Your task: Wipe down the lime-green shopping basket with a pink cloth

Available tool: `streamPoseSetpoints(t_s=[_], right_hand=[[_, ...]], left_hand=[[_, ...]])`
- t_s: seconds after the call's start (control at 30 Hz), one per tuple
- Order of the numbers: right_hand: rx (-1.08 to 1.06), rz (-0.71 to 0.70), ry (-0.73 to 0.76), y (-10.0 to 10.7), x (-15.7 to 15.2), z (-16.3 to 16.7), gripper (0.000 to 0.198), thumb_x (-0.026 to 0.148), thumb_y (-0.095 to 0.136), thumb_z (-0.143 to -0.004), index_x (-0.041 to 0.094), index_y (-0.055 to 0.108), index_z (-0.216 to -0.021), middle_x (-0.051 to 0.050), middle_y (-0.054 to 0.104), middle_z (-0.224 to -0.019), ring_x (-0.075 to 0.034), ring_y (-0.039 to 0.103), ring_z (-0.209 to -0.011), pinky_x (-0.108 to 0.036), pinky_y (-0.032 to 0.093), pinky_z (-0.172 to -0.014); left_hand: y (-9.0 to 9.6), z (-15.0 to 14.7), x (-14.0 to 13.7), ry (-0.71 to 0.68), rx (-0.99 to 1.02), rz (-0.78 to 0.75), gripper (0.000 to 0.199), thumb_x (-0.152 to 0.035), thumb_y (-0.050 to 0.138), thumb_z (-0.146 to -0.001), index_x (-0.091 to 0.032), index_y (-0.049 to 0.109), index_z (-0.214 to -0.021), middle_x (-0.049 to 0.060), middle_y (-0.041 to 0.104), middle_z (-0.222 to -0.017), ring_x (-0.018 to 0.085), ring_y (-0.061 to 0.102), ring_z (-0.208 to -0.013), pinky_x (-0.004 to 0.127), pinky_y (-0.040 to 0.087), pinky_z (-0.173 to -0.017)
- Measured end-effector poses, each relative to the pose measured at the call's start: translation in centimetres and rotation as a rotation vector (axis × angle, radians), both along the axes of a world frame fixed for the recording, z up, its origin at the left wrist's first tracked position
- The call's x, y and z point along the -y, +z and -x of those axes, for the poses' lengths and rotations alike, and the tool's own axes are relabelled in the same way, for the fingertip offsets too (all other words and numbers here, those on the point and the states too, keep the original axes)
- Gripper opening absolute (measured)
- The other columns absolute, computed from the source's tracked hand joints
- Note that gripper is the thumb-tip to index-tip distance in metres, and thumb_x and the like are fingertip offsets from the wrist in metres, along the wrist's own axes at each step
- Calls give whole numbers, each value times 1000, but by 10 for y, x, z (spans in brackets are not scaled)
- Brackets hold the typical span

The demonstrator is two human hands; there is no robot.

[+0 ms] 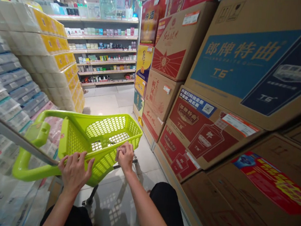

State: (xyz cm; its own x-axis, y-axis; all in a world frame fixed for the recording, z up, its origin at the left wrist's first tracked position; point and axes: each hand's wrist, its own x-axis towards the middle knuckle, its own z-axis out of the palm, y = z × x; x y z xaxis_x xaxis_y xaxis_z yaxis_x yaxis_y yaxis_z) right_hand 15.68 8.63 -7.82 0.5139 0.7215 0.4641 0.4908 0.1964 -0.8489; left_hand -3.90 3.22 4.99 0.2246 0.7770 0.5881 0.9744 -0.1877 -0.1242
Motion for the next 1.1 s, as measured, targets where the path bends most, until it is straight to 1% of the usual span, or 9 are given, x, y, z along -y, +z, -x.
streamPoseSetpoints(t_s=[0.1,0.3,0.37,0.5,0.57,0.77,0.83,1.03,1.1], right_hand=[[-8,-38,-43,2,-4,-1,25,6,48,-72,22,57,-91,-5,52,-99,-21,52,-98,-34,43,-95],[11,49,-23,-45,11,-1,25,3,46,-62,22,52,-78,-3,49,-85,-20,52,-81,-31,46,-78],[2,54,-32,-41,11,-5,25,3,46,-64,22,52,-79,-3,50,-86,-20,52,-83,-31,46,-80],[-13,-4,-56,-11,-2,-13,24,6,47,-71,22,55,-88,-4,51,-95,-20,52,-94,-33,43,-92],[-13,-25,-66,-6,-8,-14,25,6,47,-72,22,56,-90,-5,52,-97,-21,52,-97,-34,41,-96],[18,90,-42,-48,1,-14,31,2,46,-61,21,57,-84,-5,52,-91,-21,54,-89,-32,46,-86],[9,100,-44,-53,3,-18,31,2,45,-60,20,57,-82,-4,52,-87,-20,54,-85,-32,46,-83],[-5,45,-88,-18,-15,-31,27,6,47,-69,20,59,-89,-6,53,-95,-21,53,-95,-34,42,-94],[-6,12,-107,-14,-18,-31,27,6,47,-70,20,59,-91,-6,53,-96,-22,52,-97,-35,42,-96]], left_hand=[[0,-1,0,6,0,-3,40,-49,45,-89,-18,65,-104,10,63,-91,28,52,-92,48,26,-99],[-1,-1,1,8,-5,-9,40,-49,45,-89,-18,65,-105,10,63,-91,28,52,-92,48,26,-98],[0,0,1,14,-24,-6,40,-49,45,-89,-18,64,-105,10,63,-91,28,52,-92,48,26,-99],[0,-1,1,32,-52,-14,41,-50,45,-89,-18,65,-104,9,64,-90,28,52,-92,48,26,-99],[0,-2,0,38,-55,-20,41,-50,45,-89,-18,65,-104,9,64,-89,28,52,-91,48,26,-99],[0,-4,0,19,11,-10,40,-49,44,-89,-19,64,-103,10,63,-90,28,51,-91,48,25,-99],[0,-3,1,8,35,-3,39,-49,43,-89,-19,64,-103,10,62,-90,28,51,-91,48,24,-99],[-1,-2,0,15,18,-19,38,-49,45,-88,-20,64,-103,9,62,-90,28,51,-91,48,24,-99],[-2,-3,0,25,-19,-34,37,-48,45,-88,-20,64,-104,9,63,-90,28,51,-92,47,25,-99]])
